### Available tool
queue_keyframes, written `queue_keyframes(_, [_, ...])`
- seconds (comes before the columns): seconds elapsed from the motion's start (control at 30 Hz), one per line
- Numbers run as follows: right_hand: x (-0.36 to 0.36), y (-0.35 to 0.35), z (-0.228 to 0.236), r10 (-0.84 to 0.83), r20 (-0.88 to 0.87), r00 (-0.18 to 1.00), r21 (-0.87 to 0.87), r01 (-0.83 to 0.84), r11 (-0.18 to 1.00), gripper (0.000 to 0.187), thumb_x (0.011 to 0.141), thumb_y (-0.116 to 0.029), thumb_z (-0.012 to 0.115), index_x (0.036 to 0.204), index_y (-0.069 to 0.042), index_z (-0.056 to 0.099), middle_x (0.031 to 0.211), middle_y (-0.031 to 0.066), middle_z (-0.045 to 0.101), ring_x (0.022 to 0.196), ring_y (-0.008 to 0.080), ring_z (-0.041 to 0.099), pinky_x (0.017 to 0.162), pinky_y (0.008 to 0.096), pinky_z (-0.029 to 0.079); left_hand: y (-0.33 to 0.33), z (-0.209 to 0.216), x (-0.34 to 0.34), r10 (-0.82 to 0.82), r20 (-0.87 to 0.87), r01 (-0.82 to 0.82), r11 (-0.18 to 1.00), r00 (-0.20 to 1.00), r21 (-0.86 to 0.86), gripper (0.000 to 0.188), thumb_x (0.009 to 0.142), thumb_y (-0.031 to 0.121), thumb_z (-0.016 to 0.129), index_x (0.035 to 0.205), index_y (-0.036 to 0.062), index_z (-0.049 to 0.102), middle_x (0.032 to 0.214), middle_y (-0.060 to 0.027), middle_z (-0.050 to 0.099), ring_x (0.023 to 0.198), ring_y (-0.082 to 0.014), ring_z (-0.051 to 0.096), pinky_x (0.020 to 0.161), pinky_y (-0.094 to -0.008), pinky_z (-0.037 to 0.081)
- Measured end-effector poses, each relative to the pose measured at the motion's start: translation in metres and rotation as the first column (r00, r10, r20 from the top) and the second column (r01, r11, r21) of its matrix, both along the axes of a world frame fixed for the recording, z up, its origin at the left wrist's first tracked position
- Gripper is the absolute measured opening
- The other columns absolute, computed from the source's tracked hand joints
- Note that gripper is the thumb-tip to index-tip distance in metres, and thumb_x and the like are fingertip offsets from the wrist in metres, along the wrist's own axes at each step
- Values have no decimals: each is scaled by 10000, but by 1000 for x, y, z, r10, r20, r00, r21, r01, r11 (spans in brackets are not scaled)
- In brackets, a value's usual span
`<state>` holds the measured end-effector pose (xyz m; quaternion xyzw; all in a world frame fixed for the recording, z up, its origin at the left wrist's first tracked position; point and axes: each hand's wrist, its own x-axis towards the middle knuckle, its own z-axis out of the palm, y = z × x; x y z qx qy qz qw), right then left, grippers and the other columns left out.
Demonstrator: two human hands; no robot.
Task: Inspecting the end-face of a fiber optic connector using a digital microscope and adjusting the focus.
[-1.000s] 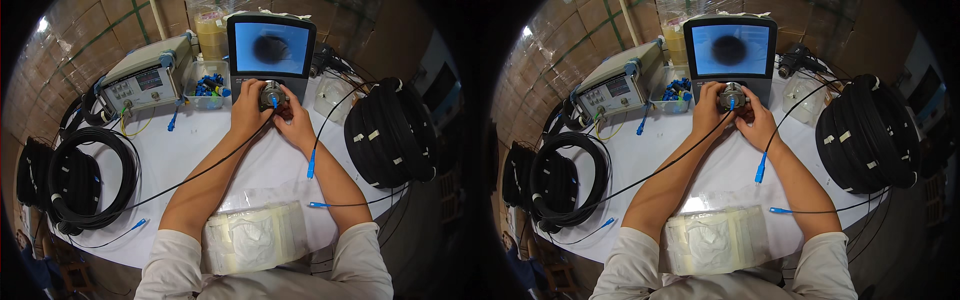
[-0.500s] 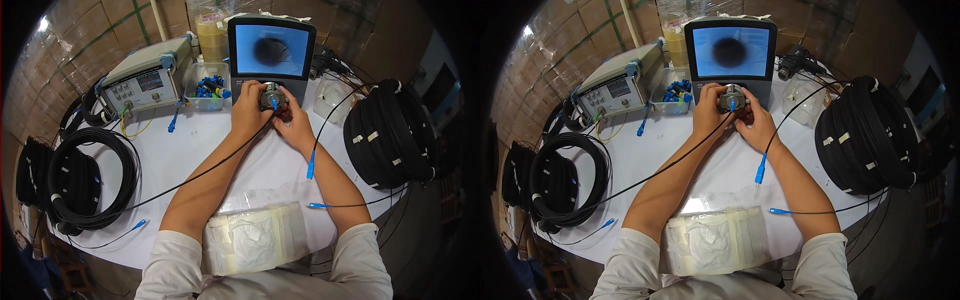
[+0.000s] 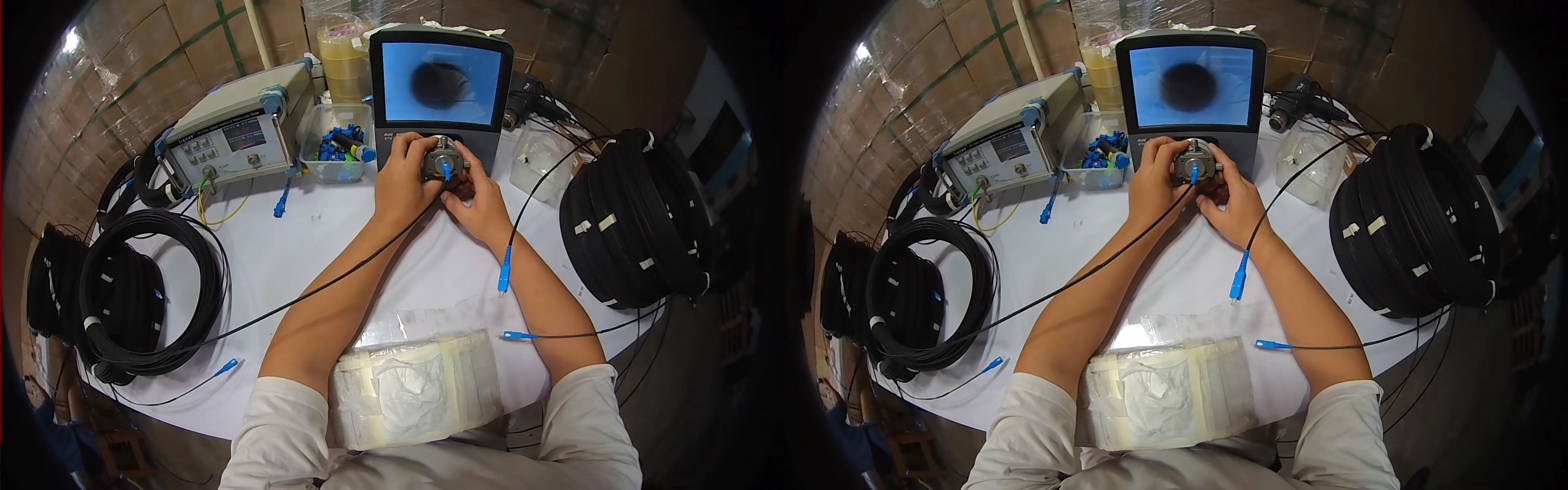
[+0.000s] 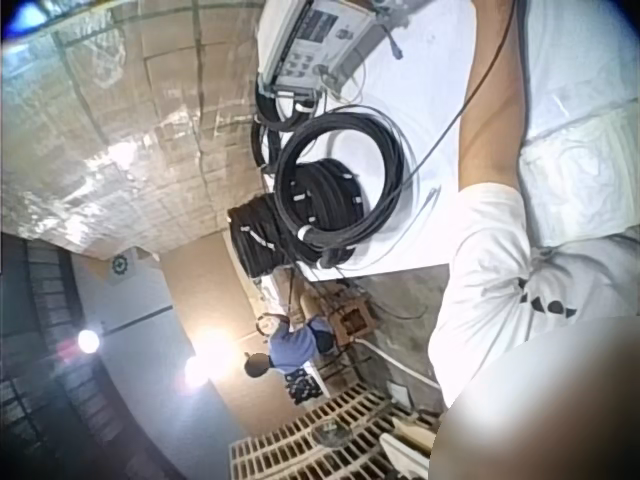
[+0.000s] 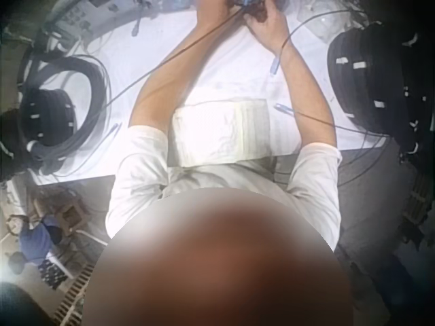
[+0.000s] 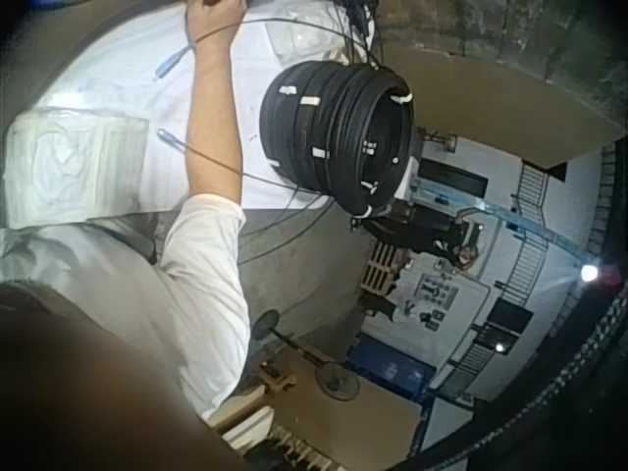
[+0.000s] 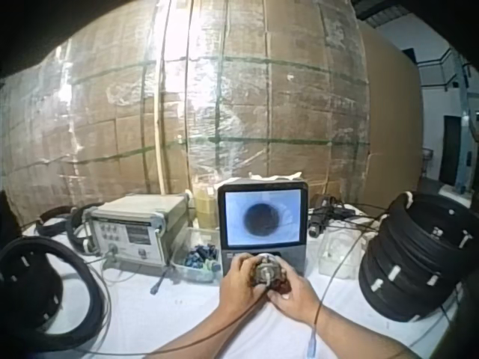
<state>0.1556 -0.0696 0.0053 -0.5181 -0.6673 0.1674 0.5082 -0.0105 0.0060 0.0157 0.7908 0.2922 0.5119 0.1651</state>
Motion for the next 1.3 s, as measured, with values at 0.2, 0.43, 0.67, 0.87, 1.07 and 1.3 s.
queue_keyframes(0.2, [1,-1,0,11,-2,1000,13,-11,1000,898,893,9,752,1676,-126,334,1105,121,739,985,214,756,908,345,617,-6,1,3,25,46,-26,1000,999,13,682,704,48,830,1352,140,639,1307,-109,576,1128,-366,676,887,-451,595])
queue_keyframes(0.43, [-2,-1,1,10,0,1000,10,-10,1000,902,896,0,758,1679,-128,329,1088,121,735,970,211,752,894,340,614,1,1,-6,-65,9,64,998,998,12,722,712,26,819,1396,164,633,1317,-125,565,1145,-385,667,913,-463,592])
queue_keyframes(0.67, [1,-1,-1,17,-12,1000,2,-17,1000,901,903,-9,760,1682,-130,324,1063,116,729,957,210,749,883,337,612,-2,1,-3,-23,-4,23,1000,1000,-13,698,720,29,824,1379,161,635,1330,-115,571,1141,-374,678,902,-455,597])
queue_keyframes(0.87, [0,0,-1,12,-5,1000,1,-12,1000,910,902,-6,757,1687,-129,312,1068,115,725,960,210,749,883,342,616,-1,0,-2,-23,2,23,1000,1000,-2,690,737,43,825,1387,159,625,1332,-115,577,1108,-367,692,881,-445,605])
queue_keyframes(1.07, [0,0,-1,20,-2,1000,10,-20,1000,914,901,-4,754,1689,-123,307,1081,122,726,972,217,752,892,344,618,-1,-1,-2,-3,-8,3,1000,1000,5,677,748,58,825,1386,157,624,1340,-109,576,1106,-364,695,878,-442,609])
queue_keyframes(1.3, [0,-2,0,10,11,1000,-1,-10,1000,915,900,-2,754,1689,-123,308,1087,127,727,981,218,751,899,344,615,-2,-1,-1,2,-7,-2,1000,1000,-5,691,738,54,829,1389,162,624,1345,-104,573,1111,-365,694,876,-445,609])
